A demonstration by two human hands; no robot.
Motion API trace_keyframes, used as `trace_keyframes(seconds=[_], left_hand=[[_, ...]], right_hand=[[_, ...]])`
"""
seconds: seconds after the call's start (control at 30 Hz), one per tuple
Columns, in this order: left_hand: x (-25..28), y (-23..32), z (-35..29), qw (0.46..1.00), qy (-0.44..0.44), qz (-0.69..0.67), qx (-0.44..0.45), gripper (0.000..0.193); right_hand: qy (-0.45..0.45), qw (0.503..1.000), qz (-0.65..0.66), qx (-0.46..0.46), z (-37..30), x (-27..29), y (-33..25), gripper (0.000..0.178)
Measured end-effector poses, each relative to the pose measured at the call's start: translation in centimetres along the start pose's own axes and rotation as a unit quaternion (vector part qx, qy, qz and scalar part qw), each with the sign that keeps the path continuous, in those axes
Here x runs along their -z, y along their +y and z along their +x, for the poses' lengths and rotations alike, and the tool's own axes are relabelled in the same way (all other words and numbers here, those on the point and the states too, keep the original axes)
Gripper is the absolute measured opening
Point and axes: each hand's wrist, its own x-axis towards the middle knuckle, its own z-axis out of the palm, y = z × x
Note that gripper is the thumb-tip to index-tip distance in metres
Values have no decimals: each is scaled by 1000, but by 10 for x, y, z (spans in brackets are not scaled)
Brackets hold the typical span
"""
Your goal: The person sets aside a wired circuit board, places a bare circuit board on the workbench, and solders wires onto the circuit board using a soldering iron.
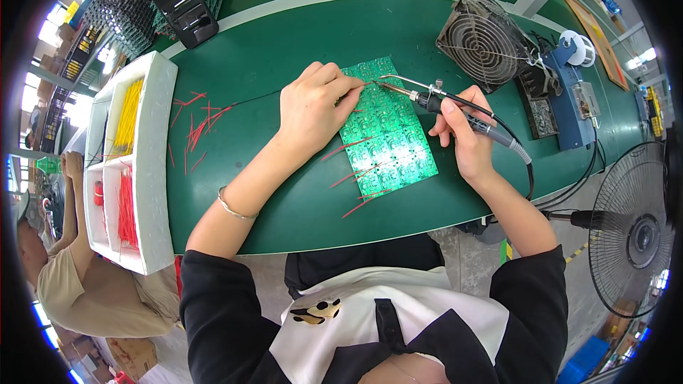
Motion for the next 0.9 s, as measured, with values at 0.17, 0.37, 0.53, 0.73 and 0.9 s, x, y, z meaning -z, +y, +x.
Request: trace_keyframes(seconds=[0.17,0.37,0.53,0.73,0.9], left_hand=[[0,0,0,1000,0,4,-1,7],[0,0,0,1000,-4,9,-1,7],[0,0,0,1000,-1,7,1,8],[0,1,0,1000,2,3,5,7],[0,1,0,1000,-3,11,6,7]], right_hand=[[-6,1000,-5,-2,0,1,0,22],[-12,1000,-12,13,0,0,0,22],[-18,1000,-11,17,0,0,2,22],[4,1000,31,3,0,2,2,23],[0,1000,24,4,0,2,2,23]])
